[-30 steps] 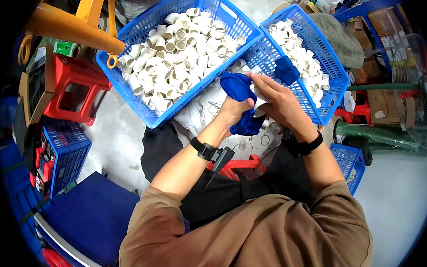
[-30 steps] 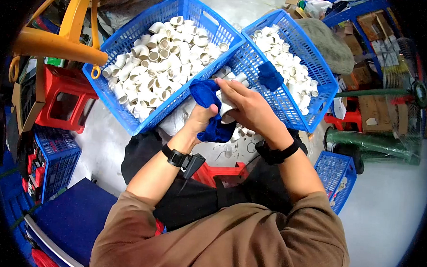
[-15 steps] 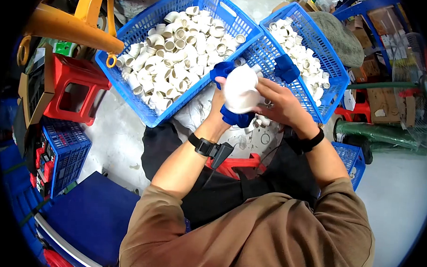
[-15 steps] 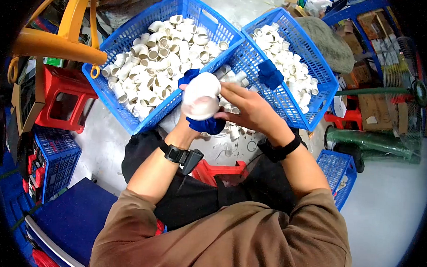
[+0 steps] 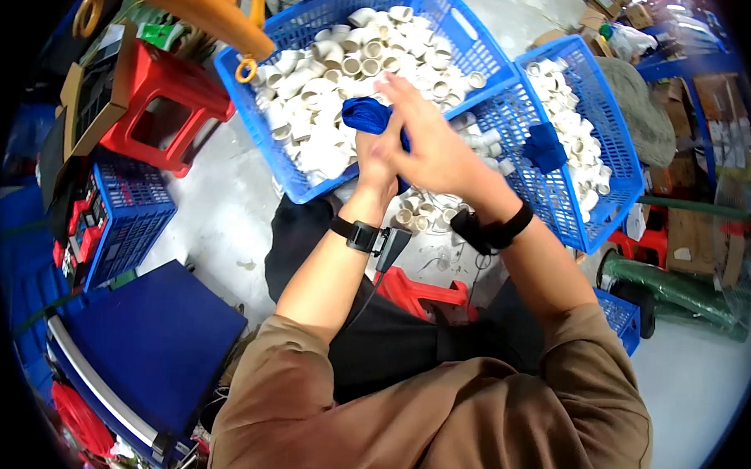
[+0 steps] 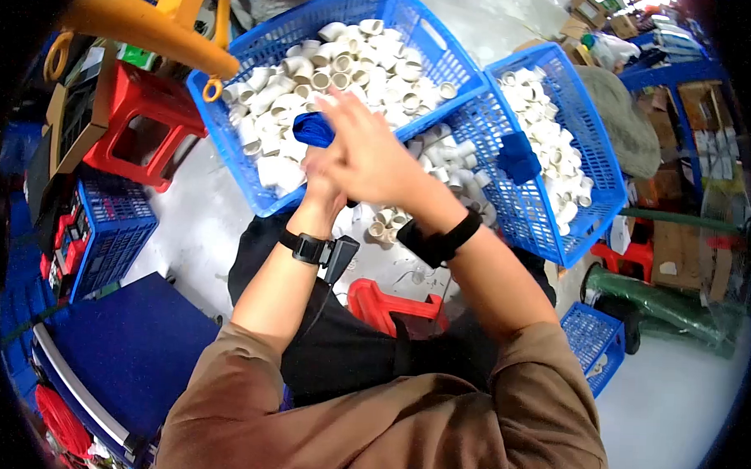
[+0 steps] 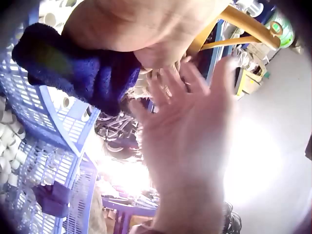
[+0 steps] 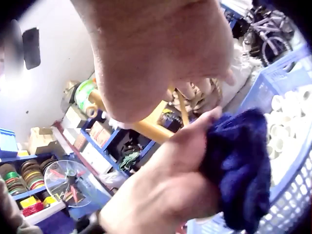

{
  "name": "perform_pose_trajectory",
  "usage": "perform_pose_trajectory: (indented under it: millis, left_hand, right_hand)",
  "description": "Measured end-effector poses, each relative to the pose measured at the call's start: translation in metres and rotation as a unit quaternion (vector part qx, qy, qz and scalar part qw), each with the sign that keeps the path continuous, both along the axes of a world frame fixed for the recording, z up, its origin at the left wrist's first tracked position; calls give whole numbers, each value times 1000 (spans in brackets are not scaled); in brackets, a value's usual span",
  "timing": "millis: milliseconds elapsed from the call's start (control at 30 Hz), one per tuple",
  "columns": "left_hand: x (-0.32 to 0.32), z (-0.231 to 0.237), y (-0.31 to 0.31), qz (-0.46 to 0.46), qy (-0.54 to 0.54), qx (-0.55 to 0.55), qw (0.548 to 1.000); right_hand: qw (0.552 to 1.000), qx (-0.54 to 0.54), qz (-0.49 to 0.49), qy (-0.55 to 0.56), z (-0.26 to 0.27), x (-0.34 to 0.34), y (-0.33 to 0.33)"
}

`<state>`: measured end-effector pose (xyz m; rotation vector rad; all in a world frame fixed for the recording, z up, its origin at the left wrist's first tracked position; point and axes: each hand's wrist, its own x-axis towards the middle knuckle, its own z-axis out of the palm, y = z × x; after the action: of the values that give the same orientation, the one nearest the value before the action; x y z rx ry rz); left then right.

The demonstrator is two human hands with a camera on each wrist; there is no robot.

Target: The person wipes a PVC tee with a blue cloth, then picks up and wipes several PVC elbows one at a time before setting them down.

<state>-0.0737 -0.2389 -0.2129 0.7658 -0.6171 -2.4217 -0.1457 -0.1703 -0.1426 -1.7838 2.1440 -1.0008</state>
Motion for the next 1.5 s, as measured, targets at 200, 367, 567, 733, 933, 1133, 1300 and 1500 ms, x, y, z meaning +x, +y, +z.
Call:
perform_pose_trajectory:
  millis: [200,367,567,733,933,1133,1300,1500]
  left_hand:
    - [13,25,-16,24,-80,-58,995]
    - [16,26,-23,-50,60,99,992]
    - [24,44,-43,-26,292,-21,956]
    - [15,17,-54,-29,445,157,881]
    - [6,7,-41,16,228,166,959]
    - [-9,2,-34,53,63,152,985]
    - [-13,-13,-23,47,-18,187,981]
    - [-17,-21,-14,82,-97,215,968]
  right_hand:
    - [927,20,-185,-324,-52,-31,30]
    - [882,45,-192,-428,-80,-32,55]
    - [926,83,-244,-275,-98,-59,81]
    - [842,337,-348,-239,-124,-112,107]
    - [867,446,-209,-74,-275,-150,142]
    - [830,460,-271,-161,-355,-139,90]
    - [786,497,-313,-193,-407,-139,52]
    - [882,254,-353,-183,-550,-123,75]
